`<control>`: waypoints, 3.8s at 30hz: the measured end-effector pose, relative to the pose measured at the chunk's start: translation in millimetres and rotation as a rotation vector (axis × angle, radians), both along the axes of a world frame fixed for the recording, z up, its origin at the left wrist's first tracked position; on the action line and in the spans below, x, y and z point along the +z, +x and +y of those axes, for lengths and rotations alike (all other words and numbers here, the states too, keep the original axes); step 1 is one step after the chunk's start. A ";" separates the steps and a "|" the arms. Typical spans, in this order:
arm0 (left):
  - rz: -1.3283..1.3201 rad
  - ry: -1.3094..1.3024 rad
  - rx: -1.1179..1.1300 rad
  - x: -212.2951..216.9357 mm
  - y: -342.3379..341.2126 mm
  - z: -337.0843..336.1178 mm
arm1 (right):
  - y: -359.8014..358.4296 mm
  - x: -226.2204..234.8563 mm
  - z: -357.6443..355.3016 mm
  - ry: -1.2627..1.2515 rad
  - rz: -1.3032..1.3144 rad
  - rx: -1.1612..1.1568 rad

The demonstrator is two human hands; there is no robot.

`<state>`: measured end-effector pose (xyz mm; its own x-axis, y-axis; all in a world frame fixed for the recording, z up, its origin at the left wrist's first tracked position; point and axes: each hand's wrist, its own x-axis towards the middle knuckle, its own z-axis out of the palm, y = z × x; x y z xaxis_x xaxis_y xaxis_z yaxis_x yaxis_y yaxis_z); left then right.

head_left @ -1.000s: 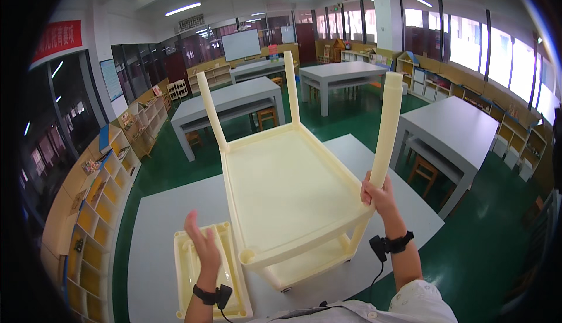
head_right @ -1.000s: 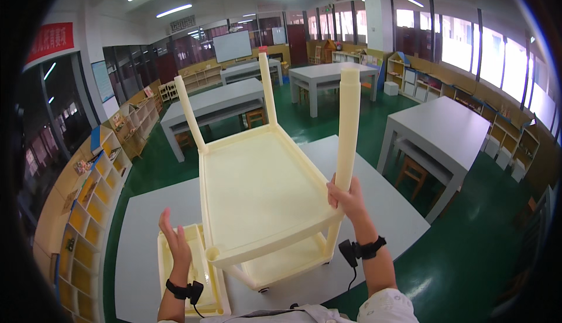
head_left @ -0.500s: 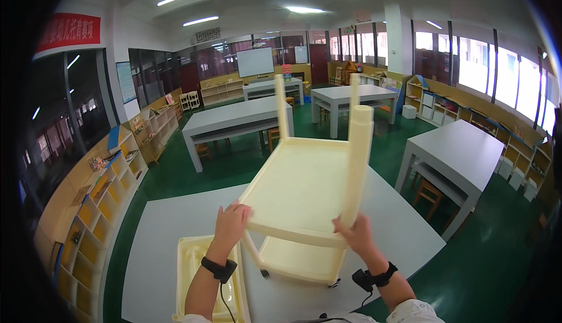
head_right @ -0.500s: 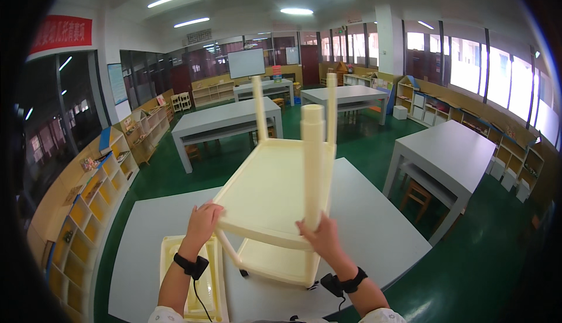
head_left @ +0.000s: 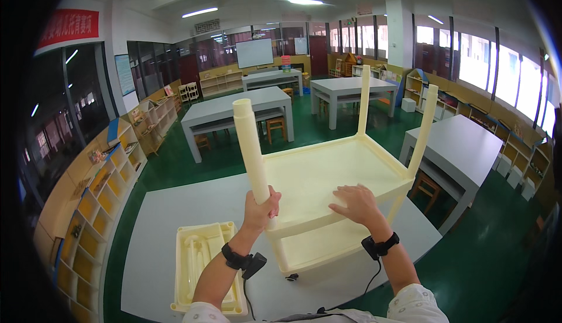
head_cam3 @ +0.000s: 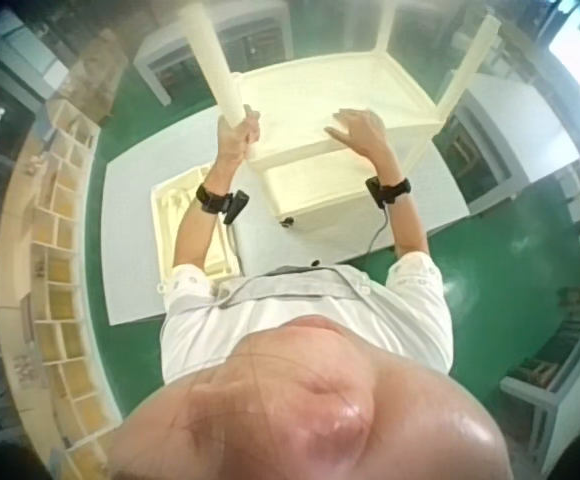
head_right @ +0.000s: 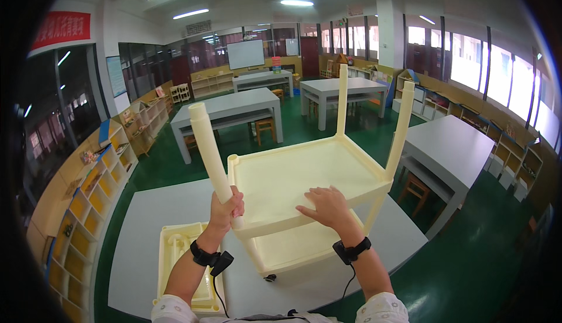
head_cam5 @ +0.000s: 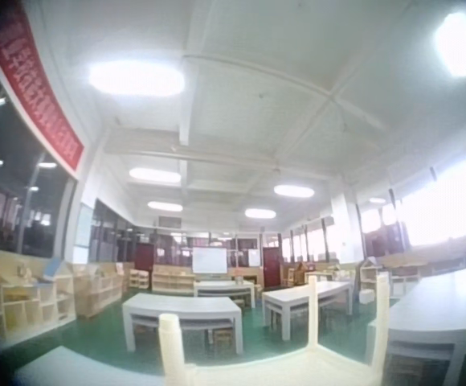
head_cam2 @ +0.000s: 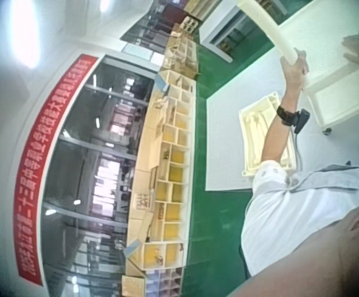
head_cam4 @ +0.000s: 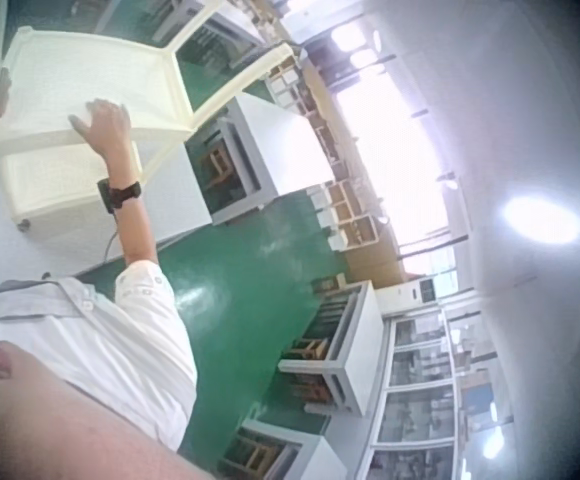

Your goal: The person disassembles a three-tier plastic utility cart by hand, removing the top tray and support legs before placing the components into the bottom tray.

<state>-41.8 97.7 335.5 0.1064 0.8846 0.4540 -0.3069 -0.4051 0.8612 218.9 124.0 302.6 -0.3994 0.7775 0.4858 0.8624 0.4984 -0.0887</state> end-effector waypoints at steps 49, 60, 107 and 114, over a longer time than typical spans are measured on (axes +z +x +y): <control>1.278 -0.845 0.997 -290.9 -291.4 -121.4 | -79.3 -2.7 -55.4 0.348 0.156 -0.061; 0.988 0.202 0.969 -92.7 -129.0 -85.7 | 90.2 42.2 -92.8 1.103 0.951 -0.211; 0.020 0.025 0.416 47.2 -44.9 -66.6 | -81.9 3.8 -66.8 0.305 0.103 0.087; -0.272 0.280 -0.570 94.2 -98.5 -63.6 | -87.7 -8.4 -55.8 0.434 0.116 0.188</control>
